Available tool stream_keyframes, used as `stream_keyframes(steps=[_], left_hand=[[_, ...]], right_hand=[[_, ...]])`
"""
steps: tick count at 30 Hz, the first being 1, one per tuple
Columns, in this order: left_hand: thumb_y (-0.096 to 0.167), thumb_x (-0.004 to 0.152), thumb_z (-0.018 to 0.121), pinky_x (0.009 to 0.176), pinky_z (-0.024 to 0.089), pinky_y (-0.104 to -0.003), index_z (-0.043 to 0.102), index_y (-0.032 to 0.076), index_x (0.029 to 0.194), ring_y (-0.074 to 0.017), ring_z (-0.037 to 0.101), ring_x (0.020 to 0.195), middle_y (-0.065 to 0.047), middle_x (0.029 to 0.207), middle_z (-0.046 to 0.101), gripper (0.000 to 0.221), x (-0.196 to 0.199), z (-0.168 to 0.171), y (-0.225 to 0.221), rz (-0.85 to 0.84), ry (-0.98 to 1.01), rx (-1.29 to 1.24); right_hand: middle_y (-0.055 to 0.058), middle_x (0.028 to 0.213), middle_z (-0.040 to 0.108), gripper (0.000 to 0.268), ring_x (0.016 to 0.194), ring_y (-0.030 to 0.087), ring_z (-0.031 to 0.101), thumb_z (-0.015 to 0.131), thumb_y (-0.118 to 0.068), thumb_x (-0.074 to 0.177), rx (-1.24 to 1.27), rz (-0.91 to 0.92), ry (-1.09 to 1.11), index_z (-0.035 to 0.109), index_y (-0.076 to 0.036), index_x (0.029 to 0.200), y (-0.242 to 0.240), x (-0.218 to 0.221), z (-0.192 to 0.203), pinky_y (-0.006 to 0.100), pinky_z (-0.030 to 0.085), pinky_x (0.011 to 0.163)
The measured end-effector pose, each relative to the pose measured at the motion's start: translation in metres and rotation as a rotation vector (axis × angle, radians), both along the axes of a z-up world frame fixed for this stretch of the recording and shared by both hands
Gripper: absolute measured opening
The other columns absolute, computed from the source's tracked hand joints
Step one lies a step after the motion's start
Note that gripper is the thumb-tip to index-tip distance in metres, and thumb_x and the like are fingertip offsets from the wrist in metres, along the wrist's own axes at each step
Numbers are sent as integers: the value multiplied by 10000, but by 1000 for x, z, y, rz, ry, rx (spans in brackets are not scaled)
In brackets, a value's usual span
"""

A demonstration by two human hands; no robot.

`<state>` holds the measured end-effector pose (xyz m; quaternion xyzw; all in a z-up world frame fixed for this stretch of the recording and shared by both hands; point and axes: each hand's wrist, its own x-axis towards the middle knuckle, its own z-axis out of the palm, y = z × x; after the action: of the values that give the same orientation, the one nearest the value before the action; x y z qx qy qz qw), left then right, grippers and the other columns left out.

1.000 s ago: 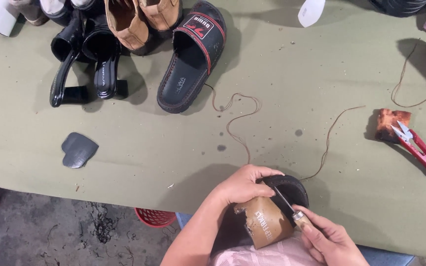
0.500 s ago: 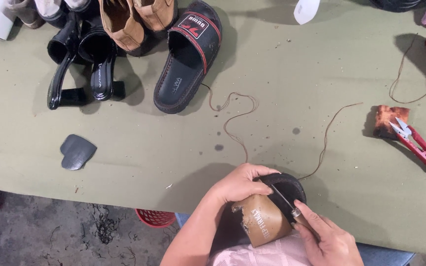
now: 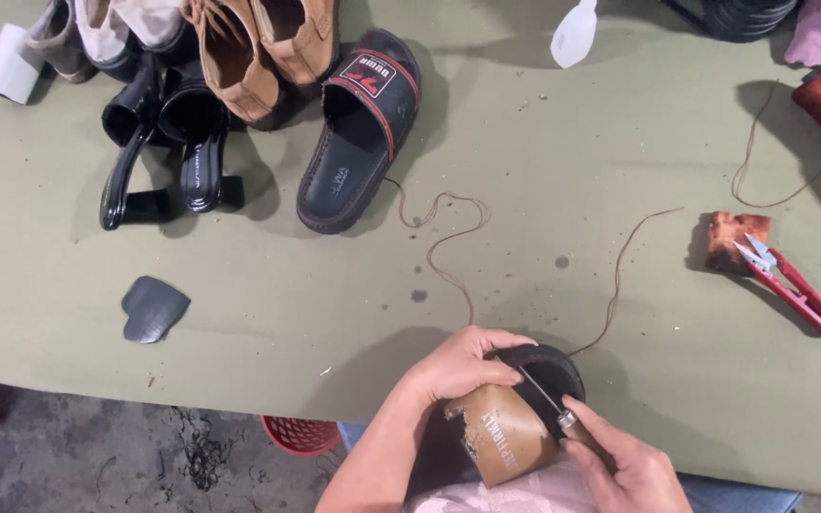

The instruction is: Hand-sewing a sandal strap to the sole using a stitching awl and thread on a repair workbench.

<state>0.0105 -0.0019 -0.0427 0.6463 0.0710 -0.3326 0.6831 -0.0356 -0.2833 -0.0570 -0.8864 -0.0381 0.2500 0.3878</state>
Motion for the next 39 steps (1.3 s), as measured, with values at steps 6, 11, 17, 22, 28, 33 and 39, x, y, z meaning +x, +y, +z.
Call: stream_keyframes(steps=[6,11,17,22,28,33,39], left_hand=[[122,801,647,1052,466,-234,733,164,1262,-54,646,1111,63,1191,745,471,-3,-2,-1,30,-2,-47],[109,806,649,1071,465,-246,730,152,1263,-74,653,1141,41,1233,742,466,-4,-1,-3,34,29,-58],[18,787,649,947,531,-262,711,40,1259,-118,684,1000,-33,1131,749,476,-2,-26,12,282,12,-215],[94,836,683,945,539,-257,697,74,1265,-100,690,1000,-17,1121,757,430,-8,0,6,223,20,-135],[386,738,734,1093,424,-374,516,306,1462,-193,600,1264,41,1416,667,760,-12,30,2,27,-147,445],[319,910,657,973,453,-484,748,111,1015,-310,545,1153,-91,1184,599,250,-30,48,-9,-35,-595,814],[381,817,803,697,528,-395,702,120,900,-280,601,798,-44,919,603,292,-39,28,-36,208,-842,1019]], right_hand=[[-84,1023,824,560,760,70,798,750,-376,809,-115,88,-291,667,-400,1361,-2,-9,-5,210,615,821],[-9,972,559,550,842,54,441,671,-118,903,379,-193,457,676,-154,1451,-16,-1,-14,228,300,764],[91,674,513,534,520,176,394,611,-21,946,670,-382,724,668,16,1476,-52,-2,-30,264,275,436],[126,560,441,554,503,203,383,610,-1,933,698,-333,561,644,10,1486,-40,-16,-10,322,332,478],[85,695,568,544,588,176,466,675,-53,911,612,-404,465,707,1,1451,-28,-10,8,294,403,569],[66,707,564,558,570,163,388,712,-141,899,387,-312,443,741,-100,1455,-21,4,24,268,356,557],[47,740,586,576,617,163,434,720,-159,891,345,-254,401,730,-118,1466,-15,5,30,303,538,716]])
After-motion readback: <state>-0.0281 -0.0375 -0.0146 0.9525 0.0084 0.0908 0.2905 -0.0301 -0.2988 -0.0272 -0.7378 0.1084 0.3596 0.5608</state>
